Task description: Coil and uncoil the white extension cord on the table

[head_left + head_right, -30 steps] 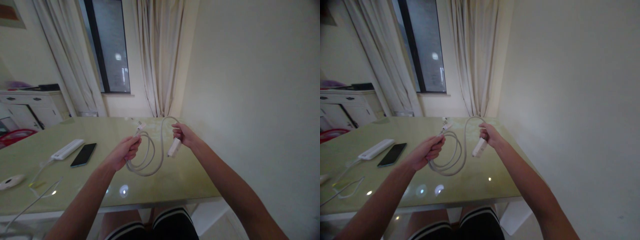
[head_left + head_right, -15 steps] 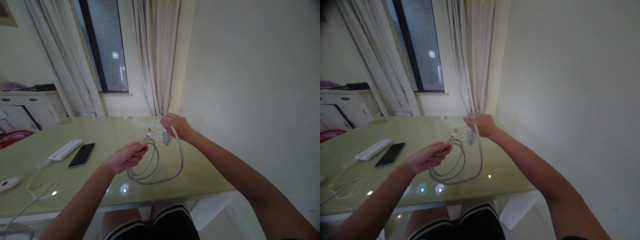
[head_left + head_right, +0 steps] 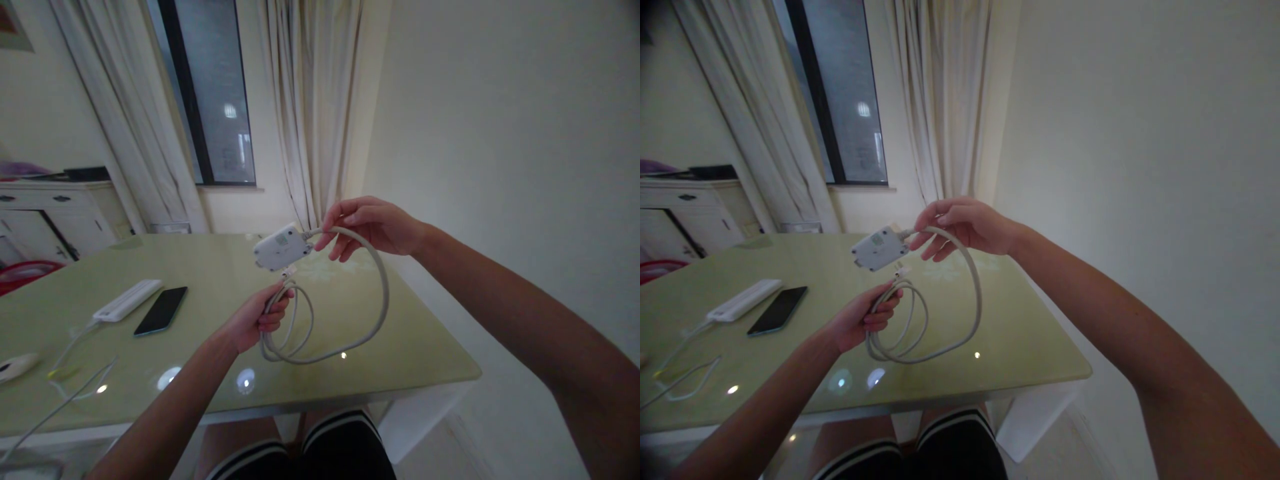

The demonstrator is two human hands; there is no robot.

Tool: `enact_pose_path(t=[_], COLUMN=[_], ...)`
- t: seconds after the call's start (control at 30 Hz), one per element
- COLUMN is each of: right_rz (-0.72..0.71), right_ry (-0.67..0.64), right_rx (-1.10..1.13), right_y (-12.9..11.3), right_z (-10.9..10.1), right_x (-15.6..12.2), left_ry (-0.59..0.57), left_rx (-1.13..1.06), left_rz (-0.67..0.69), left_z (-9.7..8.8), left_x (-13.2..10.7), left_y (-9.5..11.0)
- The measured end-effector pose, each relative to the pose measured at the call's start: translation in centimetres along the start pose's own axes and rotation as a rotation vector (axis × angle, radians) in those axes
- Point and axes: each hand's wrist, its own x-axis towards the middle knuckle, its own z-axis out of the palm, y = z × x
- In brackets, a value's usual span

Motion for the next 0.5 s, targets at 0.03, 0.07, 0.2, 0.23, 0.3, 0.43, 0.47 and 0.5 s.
enact_pose_path(t=[0.03, 0.07, 0.2, 0.23, 0.3, 0.43, 0.47, 0.5], right_rz=[0.003, -0.005, -0.110, -0.155, -0.267, -0.496, -0.523, -0.538], right_ry=[-0.023, -0.038, -0.126, -0.172, -0.238, -0.144, -0.120, -0.101], right_rx=[-0.039, -0.090, -0.348, -0.406, -0.504, -0.751, -0.832, -0.911], right_y=[-0.1, -0.2, -0.9, -1.1, -1.4, -0.4, 0.1, 0.8], right_z=[0.1, 0.3, 1.3, 1.7, 2.7, 5.5, 6.4, 7.4], right_x=[0.1, 0.2, 0.5, 0.6, 0.7, 1.1, 1.2, 1.2], left_ry=[-0.016, -0.033, -0.093, -0.116, -0.157, -0.064, -0.011, 0.036], left_rx=[-0.002, -0.011, -0.083, -0.100, -0.117, -0.107, -0.106, -0.108], left_rz=[0.005, 0.010, 0.034, 0.039, 0.051, 0.145, 0.166, 0.189], left_z=[0.1, 0.1, 0.2, 0.3, 0.6, 2.3, 2.9, 3.4], left_x=[-0.1, -0.2, -0.8, -0.9, -1.0, -0.4, -0.1, 0.1], left_y=[0.0, 0.0, 0.2, 0.2, 0.3, -0.3, -0.6, -0.9])
